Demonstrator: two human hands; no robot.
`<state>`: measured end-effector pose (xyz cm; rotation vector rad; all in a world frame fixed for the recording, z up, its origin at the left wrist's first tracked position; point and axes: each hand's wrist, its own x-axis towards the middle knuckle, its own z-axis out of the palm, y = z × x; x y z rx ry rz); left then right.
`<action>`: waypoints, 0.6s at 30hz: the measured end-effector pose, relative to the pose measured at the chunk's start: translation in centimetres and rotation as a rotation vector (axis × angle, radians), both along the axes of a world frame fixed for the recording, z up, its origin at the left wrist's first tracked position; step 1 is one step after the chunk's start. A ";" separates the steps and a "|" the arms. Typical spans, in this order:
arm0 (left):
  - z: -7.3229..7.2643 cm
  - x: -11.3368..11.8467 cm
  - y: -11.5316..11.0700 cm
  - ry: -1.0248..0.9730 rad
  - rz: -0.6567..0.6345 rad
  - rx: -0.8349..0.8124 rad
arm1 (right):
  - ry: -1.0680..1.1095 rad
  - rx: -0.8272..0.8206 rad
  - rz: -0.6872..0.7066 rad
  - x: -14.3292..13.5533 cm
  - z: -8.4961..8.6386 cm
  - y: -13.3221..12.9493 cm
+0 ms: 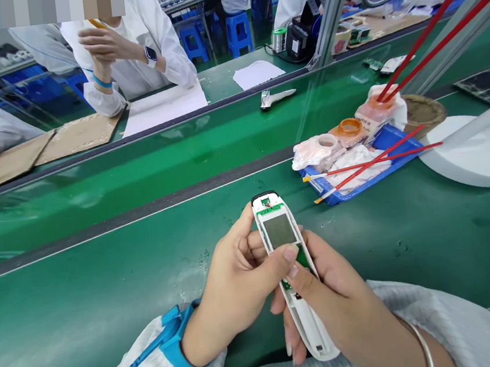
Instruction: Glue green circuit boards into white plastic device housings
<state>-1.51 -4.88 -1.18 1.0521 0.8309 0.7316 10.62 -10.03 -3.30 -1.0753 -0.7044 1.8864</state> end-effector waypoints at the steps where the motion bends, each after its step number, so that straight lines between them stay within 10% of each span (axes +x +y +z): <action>1: 0.0 0.0 0.0 0.000 -0.001 0.000 | 0.002 0.003 -0.001 0.0 0.0 0.0; 18: -0.1 0.0 0.0 -0.008 0.010 0.004 | 0.022 0.008 -0.017 -0.1 0.1 0.2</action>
